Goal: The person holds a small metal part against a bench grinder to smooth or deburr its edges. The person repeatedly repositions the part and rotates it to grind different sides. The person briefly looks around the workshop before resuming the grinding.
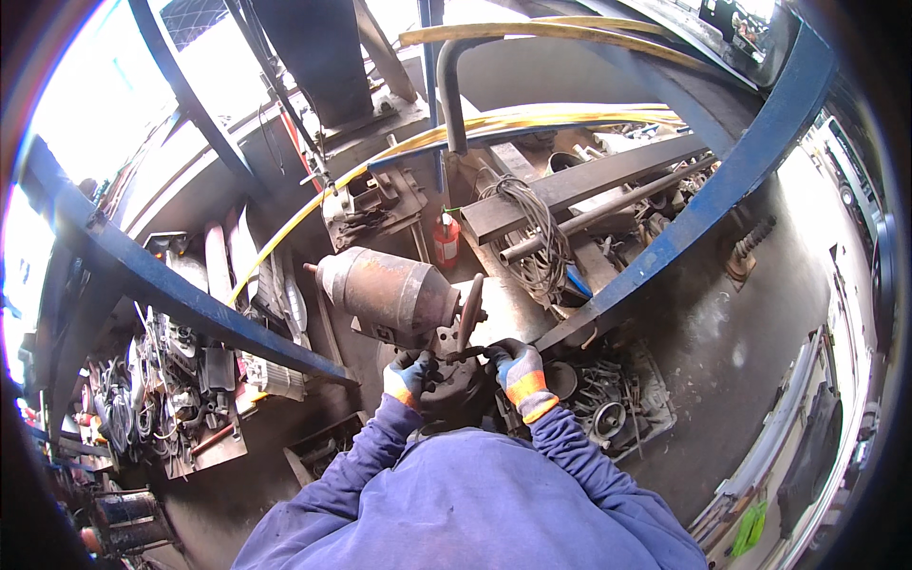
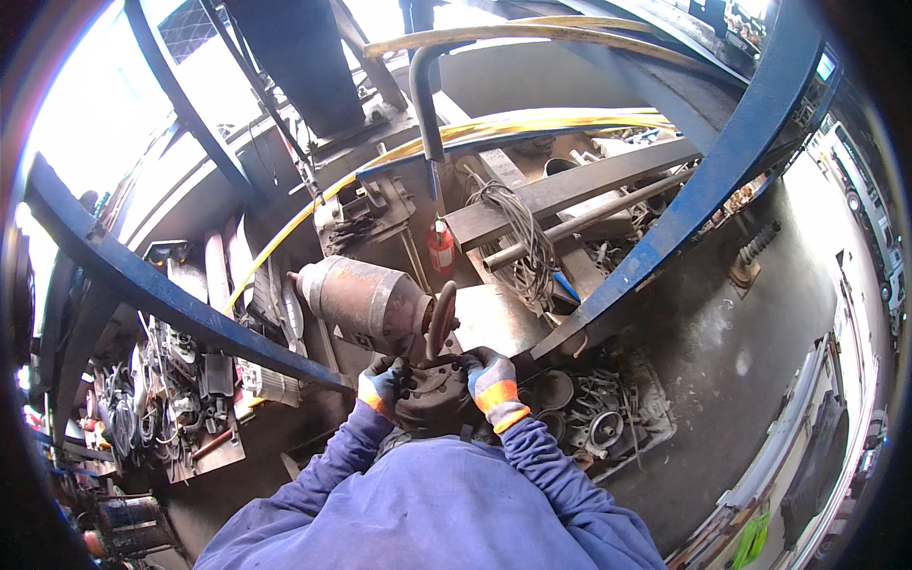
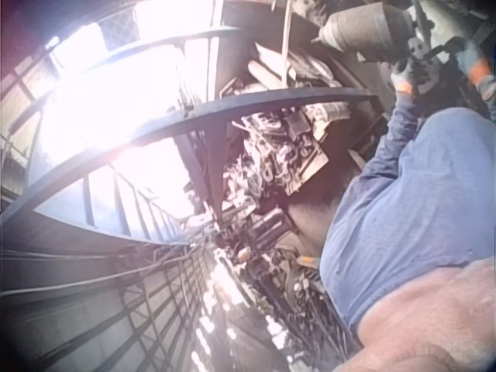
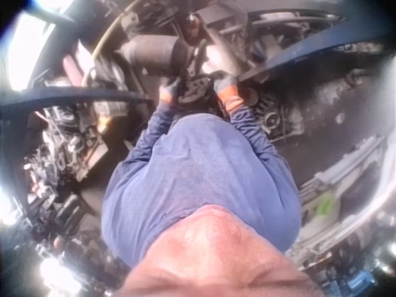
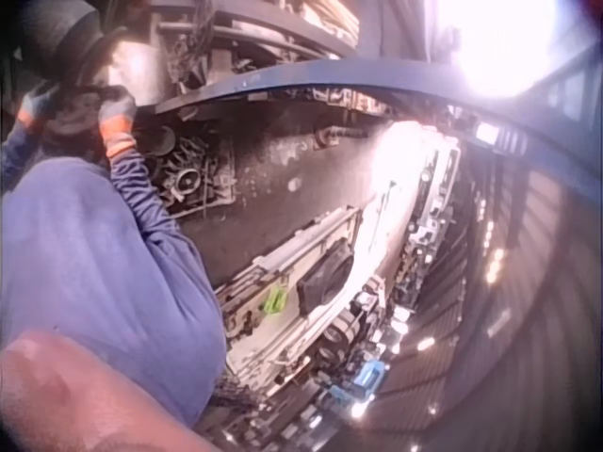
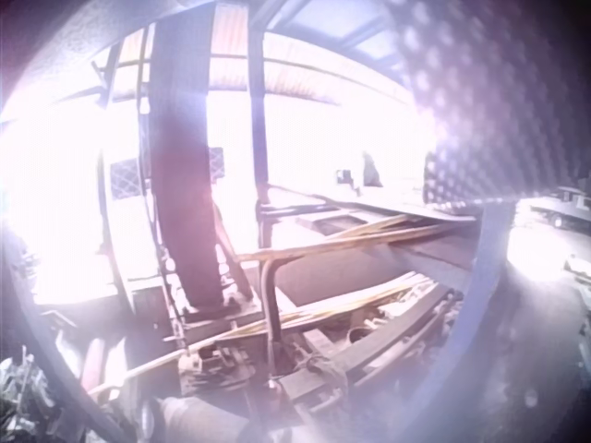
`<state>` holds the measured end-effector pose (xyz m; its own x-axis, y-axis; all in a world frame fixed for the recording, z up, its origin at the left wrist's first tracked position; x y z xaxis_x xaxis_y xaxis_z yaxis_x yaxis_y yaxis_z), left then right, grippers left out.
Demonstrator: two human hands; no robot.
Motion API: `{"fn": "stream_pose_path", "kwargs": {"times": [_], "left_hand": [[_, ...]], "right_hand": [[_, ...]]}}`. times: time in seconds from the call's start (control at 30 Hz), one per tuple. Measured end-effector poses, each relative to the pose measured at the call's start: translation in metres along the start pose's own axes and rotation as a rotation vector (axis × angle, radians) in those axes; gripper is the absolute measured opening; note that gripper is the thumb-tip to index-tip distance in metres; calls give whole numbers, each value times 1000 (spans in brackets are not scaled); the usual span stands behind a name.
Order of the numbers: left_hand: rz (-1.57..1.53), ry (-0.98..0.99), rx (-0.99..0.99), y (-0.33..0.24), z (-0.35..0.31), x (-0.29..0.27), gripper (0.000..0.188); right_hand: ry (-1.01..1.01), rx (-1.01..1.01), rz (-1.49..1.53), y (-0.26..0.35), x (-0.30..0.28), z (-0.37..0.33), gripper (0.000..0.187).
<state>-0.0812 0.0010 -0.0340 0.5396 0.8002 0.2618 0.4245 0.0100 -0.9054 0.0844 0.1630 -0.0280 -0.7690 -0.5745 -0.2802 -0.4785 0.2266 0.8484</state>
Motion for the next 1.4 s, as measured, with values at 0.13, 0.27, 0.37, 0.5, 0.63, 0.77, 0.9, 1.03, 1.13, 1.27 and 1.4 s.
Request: {"fn": "stream_pose_path", "kwargs": {"times": [0.13, 0.27, 0.37, 0.5, 0.63, 0.77, 0.9, 1.03, 1.13, 1.27, 1.4], "left_hand": [[28, -25, 11, -6, -4, -3, 14], [5, -16, 37, -9, -6, -8, 15], [24, 0, 63, -11, -6, -9, 16], [106, 29, 143, -13, -1, -7, 16], [97, 79, 162, -11, 1, 3, 16], [57, 88, 151, -8, 1, 14, 14], [52, 95, 133, -14, -5, 27, 14], [69, 123, 224, -12, -2, 22, 15], [57, 100, 288, -16, -3, 14, 15], [94, 54, 297, -23, -5, 5, 15], [69, 46, 329, -28, -9, 0, 14]], "right_hand": [[61, -25, 48, -4, 8, 2, 14], [104, 2, 68, 7, 10, -6, 15], [94, 15, -44, 12, 7, -9, 15], [145, -80, -120, 12, 3, -6, 13], [217, -34, 131, 12, -4, -7, 11], [236, 40, 297, 4, -14, -6, 11], [211, -28, 350, -1, -19, -9, 14], [231, -41, 404, -8, -16, -10, 16], [229, -67, 411, -7, -9, -11, 17], [220, -59, 363, -5, 6, -10, 17], [181, -84, 367, -10, 17, -6, 14]]}}
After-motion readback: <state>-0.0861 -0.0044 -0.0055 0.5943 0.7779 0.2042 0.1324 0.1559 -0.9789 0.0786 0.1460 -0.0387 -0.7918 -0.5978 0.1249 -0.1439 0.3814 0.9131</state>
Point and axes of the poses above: each hand's wrist, its own z-axis towards the middle knuckle, its own x-axis out of the palm, y = z × x, the point moved 5 cm from there along z, towards the middle knuckle, and after that the axes turned 12 degrees about x, right-handed, at the moved point
